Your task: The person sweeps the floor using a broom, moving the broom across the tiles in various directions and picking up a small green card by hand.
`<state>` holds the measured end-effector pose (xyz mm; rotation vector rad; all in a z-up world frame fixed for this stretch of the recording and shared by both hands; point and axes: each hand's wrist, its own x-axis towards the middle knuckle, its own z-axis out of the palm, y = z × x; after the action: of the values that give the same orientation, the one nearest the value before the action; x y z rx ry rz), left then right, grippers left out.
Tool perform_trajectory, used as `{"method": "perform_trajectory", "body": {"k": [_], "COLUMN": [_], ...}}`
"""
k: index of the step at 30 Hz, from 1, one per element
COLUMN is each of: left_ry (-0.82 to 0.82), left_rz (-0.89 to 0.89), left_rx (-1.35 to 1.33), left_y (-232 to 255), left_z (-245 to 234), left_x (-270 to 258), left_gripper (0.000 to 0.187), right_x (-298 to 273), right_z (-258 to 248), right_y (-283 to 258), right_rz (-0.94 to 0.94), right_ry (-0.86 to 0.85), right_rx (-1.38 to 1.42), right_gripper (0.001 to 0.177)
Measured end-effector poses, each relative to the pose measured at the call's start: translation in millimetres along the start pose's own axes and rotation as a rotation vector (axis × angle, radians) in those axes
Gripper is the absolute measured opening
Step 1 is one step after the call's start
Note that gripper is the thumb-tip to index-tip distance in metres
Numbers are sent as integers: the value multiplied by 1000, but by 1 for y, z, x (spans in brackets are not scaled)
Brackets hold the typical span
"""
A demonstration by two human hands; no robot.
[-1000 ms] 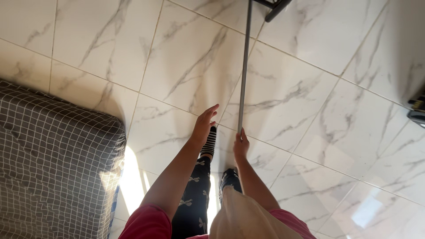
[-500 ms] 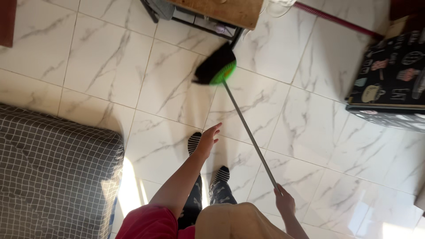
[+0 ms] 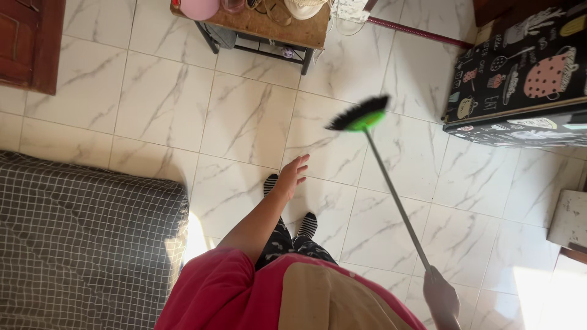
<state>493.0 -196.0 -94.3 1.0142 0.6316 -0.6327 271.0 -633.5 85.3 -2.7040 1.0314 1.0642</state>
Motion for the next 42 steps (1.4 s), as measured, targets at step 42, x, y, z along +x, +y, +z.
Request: {"method": "perform_trajectory", "body": {"k": [42], "left_ry": [-273], "left_rz": [-52], "left_rx": [345], "left_y": [144], "left_z": [147], "left_x": [7], "left_gripper": [58], "right_x": [-15], "right_z": [-21], "right_y": [30], "right_rz": [295], "right_ry": [22], "right_rx": [295], "right_gripper": [37]}}
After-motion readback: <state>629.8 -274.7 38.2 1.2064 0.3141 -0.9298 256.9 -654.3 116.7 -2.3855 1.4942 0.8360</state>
